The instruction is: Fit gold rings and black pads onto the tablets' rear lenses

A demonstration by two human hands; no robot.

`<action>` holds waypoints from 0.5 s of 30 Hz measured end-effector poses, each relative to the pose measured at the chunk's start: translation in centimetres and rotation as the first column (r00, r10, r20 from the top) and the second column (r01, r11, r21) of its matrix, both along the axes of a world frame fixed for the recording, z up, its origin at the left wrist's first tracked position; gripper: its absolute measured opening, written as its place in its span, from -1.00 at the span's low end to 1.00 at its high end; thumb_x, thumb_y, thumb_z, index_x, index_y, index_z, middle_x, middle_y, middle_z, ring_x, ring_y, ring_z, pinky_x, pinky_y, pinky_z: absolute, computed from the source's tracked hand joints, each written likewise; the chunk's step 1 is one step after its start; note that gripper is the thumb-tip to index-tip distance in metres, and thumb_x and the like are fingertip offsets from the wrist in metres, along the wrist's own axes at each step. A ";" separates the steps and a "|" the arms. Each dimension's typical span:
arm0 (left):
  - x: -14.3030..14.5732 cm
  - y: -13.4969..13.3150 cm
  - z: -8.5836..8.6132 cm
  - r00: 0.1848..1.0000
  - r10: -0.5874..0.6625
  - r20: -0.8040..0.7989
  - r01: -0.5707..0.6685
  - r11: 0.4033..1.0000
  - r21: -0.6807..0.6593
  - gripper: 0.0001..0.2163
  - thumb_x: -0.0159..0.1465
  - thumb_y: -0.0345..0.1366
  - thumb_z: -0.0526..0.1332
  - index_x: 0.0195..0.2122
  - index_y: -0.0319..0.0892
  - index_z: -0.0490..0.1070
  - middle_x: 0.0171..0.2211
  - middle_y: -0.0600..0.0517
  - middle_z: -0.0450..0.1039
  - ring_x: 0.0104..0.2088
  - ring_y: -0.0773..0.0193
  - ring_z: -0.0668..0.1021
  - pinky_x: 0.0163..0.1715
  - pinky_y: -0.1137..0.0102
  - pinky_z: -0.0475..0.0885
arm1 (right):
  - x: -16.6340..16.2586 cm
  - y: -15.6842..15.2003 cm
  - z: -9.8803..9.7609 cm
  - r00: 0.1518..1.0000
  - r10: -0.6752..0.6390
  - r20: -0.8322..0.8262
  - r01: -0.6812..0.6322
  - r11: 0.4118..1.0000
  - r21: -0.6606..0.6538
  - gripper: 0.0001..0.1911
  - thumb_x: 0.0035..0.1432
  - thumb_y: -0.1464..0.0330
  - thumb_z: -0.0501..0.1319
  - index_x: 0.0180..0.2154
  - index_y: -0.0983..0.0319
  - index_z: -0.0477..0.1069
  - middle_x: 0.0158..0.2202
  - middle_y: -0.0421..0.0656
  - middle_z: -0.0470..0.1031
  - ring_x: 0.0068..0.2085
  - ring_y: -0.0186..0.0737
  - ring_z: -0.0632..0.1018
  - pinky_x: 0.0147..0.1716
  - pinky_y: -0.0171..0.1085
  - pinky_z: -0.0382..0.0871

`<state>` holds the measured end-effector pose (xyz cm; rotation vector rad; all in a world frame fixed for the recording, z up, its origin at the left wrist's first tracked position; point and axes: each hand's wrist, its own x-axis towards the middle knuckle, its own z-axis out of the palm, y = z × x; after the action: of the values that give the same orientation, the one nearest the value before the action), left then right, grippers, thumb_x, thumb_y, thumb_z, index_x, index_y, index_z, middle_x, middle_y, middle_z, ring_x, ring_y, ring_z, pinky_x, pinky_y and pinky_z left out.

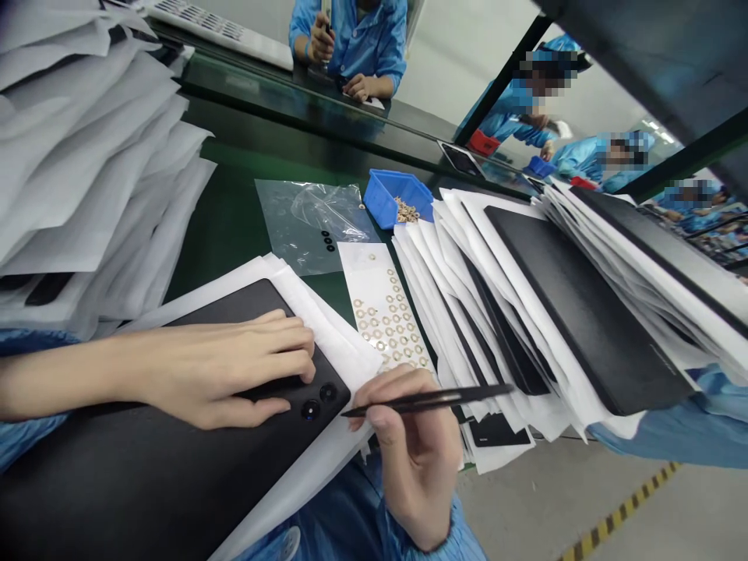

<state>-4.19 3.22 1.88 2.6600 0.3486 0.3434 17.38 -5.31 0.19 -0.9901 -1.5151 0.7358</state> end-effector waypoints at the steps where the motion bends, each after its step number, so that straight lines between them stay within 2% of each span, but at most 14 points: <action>1: 0.0 0.0 -0.1 1.000 0.001 0.013 -0.002 1.000 0.012 -0.91 0.20 -0.41 0.12 -0.25 -0.23 0.29 -0.31 -0.01 0.27 -0.31 0.26 0.31 -0.26 0.36 0.19 | 0.5 -0.1 0.8 0.999 -0.012 0.050 0.010 0.999 0.035 -0.89 0.23 0.47 0.07 -0.29 0.23 0.35 -0.42 -0.17 0.36 -0.38 -0.28 0.47 -0.45 -0.27 0.41; 3: 0.0 -0.1 -0.2 0.999 -0.002 0.037 0.000 0.999 0.041 -0.92 0.18 -0.42 0.14 -0.29 -0.22 0.26 -0.31 0.00 0.27 -0.32 0.26 0.31 -0.26 0.37 0.20 | 1.6 0.5 2.7 0.975 -0.038 0.218 0.014 0.994 0.111 -0.92 0.20 0.48 0.11 -0.30 0.22 0.35 -0.42 -0.17 0.38 -0.34 -0.27 0.48 -0.38 -0.26 0.41; 5: 0.0 -0.3 -0.4 0.999 0.007 0.053 -0.011 0.998 0.066 -0.90 0.15 -0.43 0.16 -0.32 -0.21 0.24 -0.33 0.01 0.27 -0.34 0.28 0.32 -0.28 0.38 0.21 | 2.2 2.6 4.8 0.916 -0.084 0.391 0.014 0.984 0.177 -0.95 0.16 0.47 0.17 -0.33 0.23 0.37 -0.42 -0.17 0.42 -0.36 -0.28 0.49 -0.38 -0.28 0.40; 7: 0.0 -0.4 -0.5 0.998 0.021 0.064 -0.027 0.995 0.095 -0.86 0.11 -0.43 0.19 -0.34 -0.21 0.23 -0.34 0.03 0.27 -0.35 0.29 0.32 -0.29 0.40 0.22 | 1.6 6.0 6.5 0.867 -0.114 0.485 0.009 0.977 0.213 -0.96 0.13 0.43 0.21 -0.38 0.24 0.39 -0.45 -0.18 0.44 -0.41 -0.31 0.50 -0.40 -0.30 0.39; 9: 0.0 -0.4 -0.5 0.997 0.031 0.075 -0.040 0.990 0.132 -0.84 0.09 -0.42 0.22 -0.35 -0.20 0.22 -0.34 0.03 0.27 -0.34 0.30 0.33 -0.30 0.42 0.23 | -0.1 10.2 7.2 0.861 -0.068 0.503 -0.031 0.982 0.187 -0.90 0.11 0.37 0.22 -0.42 0.26 0.38 -0.48 -0.19 0.45 -0.47 -0.32 0.50 -0.43 -0.31 0.39; 12: -0.1 -0.5 -0.6 0.996 0.043 0.084 -0.056 0.986 0.159 -0.85 0.12 -0.39 0.22 -0.35 -0.19 0.22 -0.32 0.04 0.27 -0.32 0.30 0.33 -0.28 0.44 0.24 | -3.6 16.1 5.7 0.909 0.016 0.417 -0.070 0.991 0.115 -0.86 0.07 0.34 0.21 -0.47 0.27 0.35 -0.49 -0.18 0.45 -0.48 -0.31 0.52 -0.44 -0.32 0.41; 15: -0.1 -0.5 -0.6 0.996 0.051 0.074 -0.063 0.985 0.163 -0.85 0.13 -0.37 0.22 -0.33 -0.19 0.22 -0.32 0.04 0.27 -0.31 0.30 0.33 -0.25 0.44 0.24 | -6.1 19.8 2.1 0.933 0.016 0.361 -0.051 0.995 0.088 -0.87 0.08 0.34 0.16 -0.45 0.26 0.31 -0.49 -0.17 0.44 -0.46 -0.27 0.54 -0.41 -0.32 0.43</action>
<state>-4.31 2.72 1.31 2.7953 0.3900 0.5026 11.24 14.45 2.29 -1.0684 -1.8708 0.5158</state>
